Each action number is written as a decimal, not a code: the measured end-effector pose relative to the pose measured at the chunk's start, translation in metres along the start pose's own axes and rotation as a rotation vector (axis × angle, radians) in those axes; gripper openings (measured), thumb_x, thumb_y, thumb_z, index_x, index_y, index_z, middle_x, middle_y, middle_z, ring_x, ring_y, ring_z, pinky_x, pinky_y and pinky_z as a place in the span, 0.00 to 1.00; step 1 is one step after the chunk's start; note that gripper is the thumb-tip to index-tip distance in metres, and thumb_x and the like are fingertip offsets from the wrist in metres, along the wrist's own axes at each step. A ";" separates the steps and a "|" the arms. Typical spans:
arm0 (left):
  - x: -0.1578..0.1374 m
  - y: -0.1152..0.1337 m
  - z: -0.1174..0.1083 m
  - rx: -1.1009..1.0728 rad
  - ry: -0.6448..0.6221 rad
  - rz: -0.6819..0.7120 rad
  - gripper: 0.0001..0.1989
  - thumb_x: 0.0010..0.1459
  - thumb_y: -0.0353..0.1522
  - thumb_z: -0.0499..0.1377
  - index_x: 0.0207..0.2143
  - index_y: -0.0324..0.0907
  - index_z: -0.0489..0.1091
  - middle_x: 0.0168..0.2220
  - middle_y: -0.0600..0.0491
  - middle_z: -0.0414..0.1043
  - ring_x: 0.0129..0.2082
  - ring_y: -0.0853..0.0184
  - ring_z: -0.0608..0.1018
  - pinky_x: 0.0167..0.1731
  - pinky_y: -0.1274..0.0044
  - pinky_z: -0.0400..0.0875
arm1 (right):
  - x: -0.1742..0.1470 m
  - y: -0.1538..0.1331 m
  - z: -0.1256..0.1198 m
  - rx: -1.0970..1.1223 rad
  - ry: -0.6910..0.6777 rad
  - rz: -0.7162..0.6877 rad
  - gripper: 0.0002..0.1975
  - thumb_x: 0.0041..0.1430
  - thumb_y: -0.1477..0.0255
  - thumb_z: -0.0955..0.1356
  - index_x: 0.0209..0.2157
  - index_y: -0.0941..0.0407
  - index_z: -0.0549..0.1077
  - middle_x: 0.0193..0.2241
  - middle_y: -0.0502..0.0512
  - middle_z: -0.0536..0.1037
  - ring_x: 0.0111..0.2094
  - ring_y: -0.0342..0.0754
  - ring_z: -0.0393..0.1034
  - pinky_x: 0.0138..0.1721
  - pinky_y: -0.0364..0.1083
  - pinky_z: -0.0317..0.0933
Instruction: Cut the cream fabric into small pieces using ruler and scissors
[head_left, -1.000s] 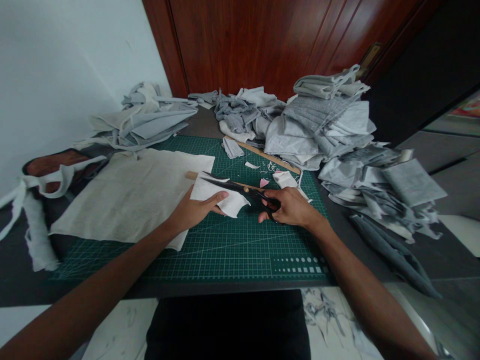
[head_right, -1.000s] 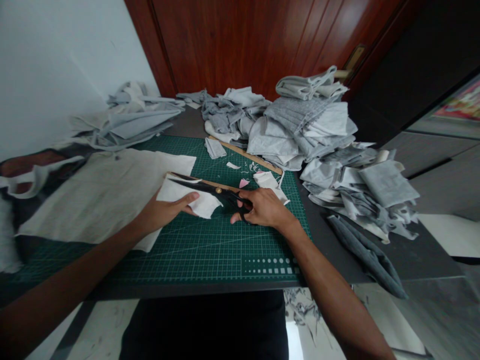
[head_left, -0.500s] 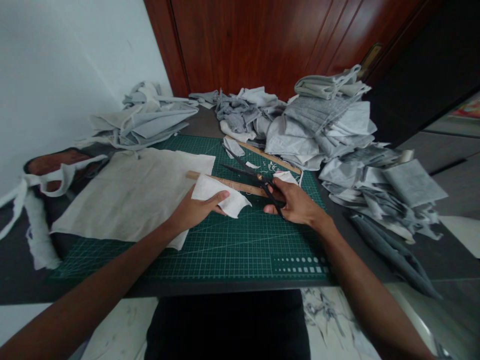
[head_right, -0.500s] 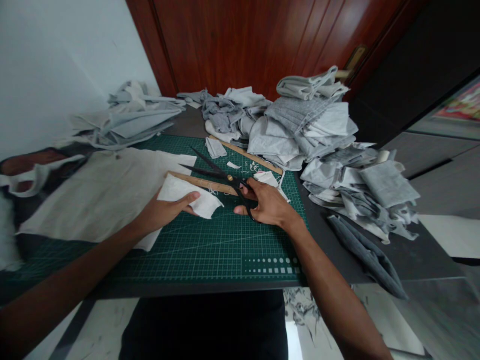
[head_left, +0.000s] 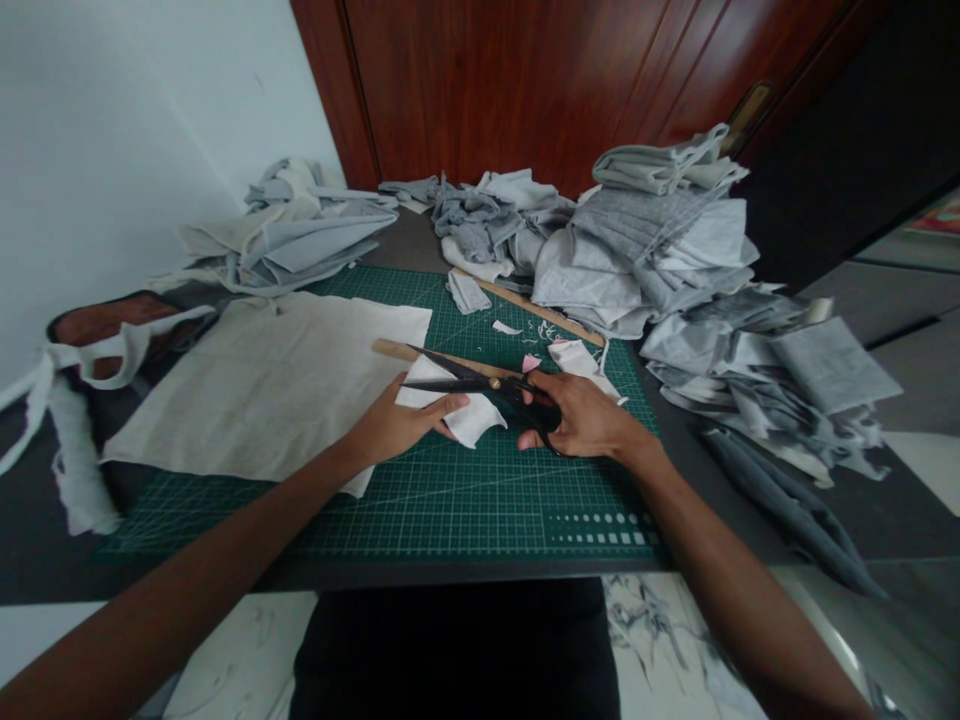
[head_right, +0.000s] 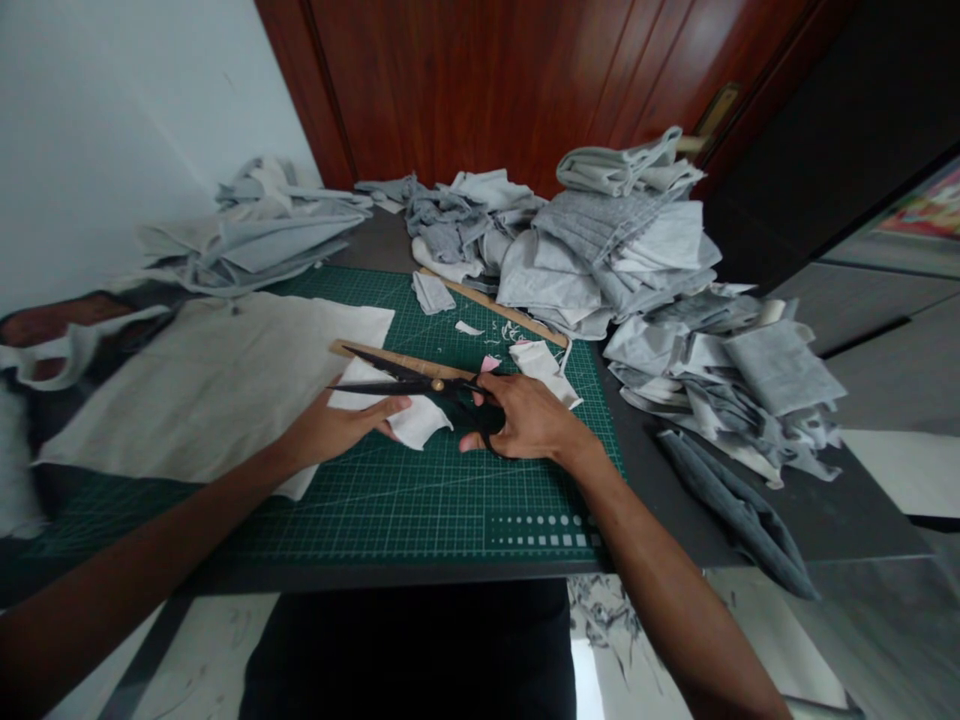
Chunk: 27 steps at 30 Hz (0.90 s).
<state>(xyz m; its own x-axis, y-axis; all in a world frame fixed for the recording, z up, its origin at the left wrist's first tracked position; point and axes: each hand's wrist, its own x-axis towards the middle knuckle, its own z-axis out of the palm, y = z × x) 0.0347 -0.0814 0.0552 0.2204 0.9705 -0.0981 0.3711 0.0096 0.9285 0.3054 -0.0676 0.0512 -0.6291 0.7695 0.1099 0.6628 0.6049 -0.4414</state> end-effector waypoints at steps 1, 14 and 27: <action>0.000 0.001 0.000 0.000 -0.005 -0.002 0.10 0.60 0.35 0.66 0.42 0.40 0.77 0.33 0.50 0.83 0.33 0.60 0.85 0.32 0.75 0.83 | 0.000 0.000 0.000 -0.003 0.001 0.006 0.25 0.54 0.51 0.76 0.39 0.55 0.70 0.31 0.55 0.77 0.30 0.51 0.69 0.34 0.46 0.55; 0.004 -0.008 0.000 -0.081 -0.115 -0.066 0.11 0.63 0.39 0.62 0.36 0.39 0.75 0.33 0.49 0.83 0.28 0.64 0.84 0.29 0.77 0.81 | -0.004 0.011 0.000 0.123 0.192 0.084 0.29 0.58 0.42 0.70 0.30 0.56 0.71 0.22 0.49 0.69 0.23 0.44 0.59 0.28 0.44 0.48; -0.007 -0.001 -0.005 0.090 -0.321 0.004 0.19 0.61 0.47 0.61 0.26 0.44 0.67 0.15 0.57 0.67 0.14 0.70 0.70 0.17 0.81 0.64 | -0.002 0.002 -0.002 0.090 -0.049 0.002 0.24 0.55 0.52 0.76 0.39 0.55 0.70 0.30 0.50 0.75 0.28 0.46 0.66 0.32 0.44 0.54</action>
<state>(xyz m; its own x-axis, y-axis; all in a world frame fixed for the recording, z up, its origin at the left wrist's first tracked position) 0.0279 -0.0866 0.0564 0.4898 0.8448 -0.2154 0.4444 -0.0294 0.8953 0.3090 -0.0678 0.0521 -0.6481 0.7587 0.0663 0.6264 0.5805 -0.5202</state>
